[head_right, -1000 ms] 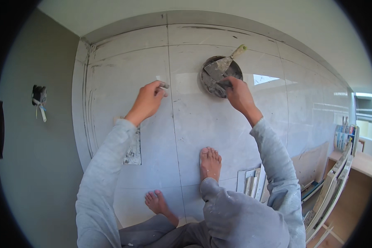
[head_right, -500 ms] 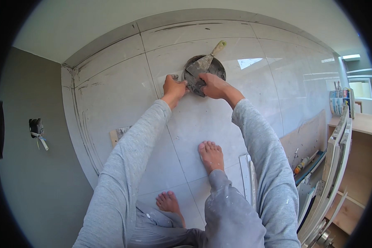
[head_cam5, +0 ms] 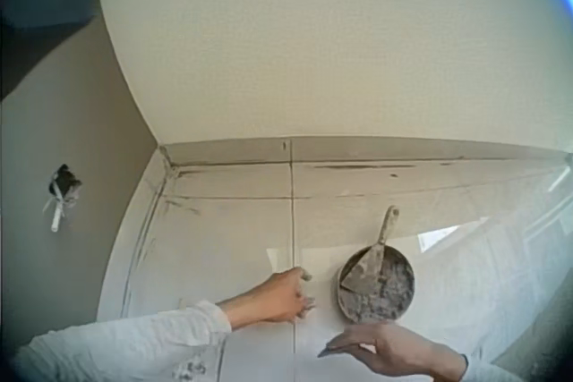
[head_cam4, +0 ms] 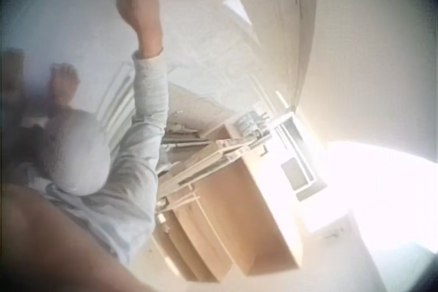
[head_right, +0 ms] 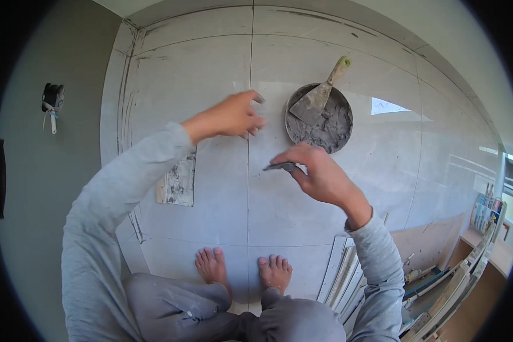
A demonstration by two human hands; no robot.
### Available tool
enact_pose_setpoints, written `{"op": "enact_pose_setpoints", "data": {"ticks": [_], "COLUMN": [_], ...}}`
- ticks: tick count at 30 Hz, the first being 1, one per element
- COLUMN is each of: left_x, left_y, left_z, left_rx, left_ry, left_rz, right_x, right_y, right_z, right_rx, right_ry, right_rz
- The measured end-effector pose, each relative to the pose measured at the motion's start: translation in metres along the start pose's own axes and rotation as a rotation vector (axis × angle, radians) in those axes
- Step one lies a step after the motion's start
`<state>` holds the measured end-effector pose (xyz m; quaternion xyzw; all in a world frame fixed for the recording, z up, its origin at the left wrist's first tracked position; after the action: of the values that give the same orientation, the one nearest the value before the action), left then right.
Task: The person applies grout to the joints between wall tiles and along the corner using a small scraping tool and by hand, picking up material from a small container.
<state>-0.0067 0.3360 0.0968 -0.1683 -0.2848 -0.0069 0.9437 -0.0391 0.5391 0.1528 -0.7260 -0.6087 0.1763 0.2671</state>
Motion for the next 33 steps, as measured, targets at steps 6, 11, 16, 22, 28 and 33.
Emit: {"op": "enact_pose_setpoints", "data": {"ticks": [6,11,16,22,28,33], "left_x": [0.097,0.191,0.251,0.291,0.294,0.296], "left_y": [-0.037,0.028,0.091,0.1,0.096,0.103], "left_z": [-0.015,-0.109,-0.168,-0.185,-0.174,-0.177], "left_rx": [0.134,0.396,0.495,0.442,0.47,0.448], "left_ry": [-0.008,-0.15,-0.25,-0.315,-0.321,-0.324], "left_rz": [0.36,0.599,0.632,0.706,0.712,0.638], "right_x": [-0.045,-0.03,-0.009,-0.009,0.011,0.036], "right_y": [0.05,0.065,0.093,0.095,0.103,0.126], "right_z": [0.026,0.026,0.019,0.0,0.007,-0.004], "right_rx": [0.419,0.495,0.56,0.578,0.54,0.456], "right_ry": [-0.451,-0.426,-0.545,-0.192,-0.319,-0.462], "right_rz": [0.148,-0.11,-0.05,-0.384,-0.229,-0.226]}}
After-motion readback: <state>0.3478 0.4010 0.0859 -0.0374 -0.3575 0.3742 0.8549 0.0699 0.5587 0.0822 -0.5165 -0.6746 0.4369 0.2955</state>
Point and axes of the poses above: each hand's wrist, its own x-axis away from the middle knuckle, its own y-axis out of the palm, z = x × y, the point moved 5 cm from there along -x, towards the middle knuckle, and after that the axes turned 1 degree about -y, right-handed, at the moved point
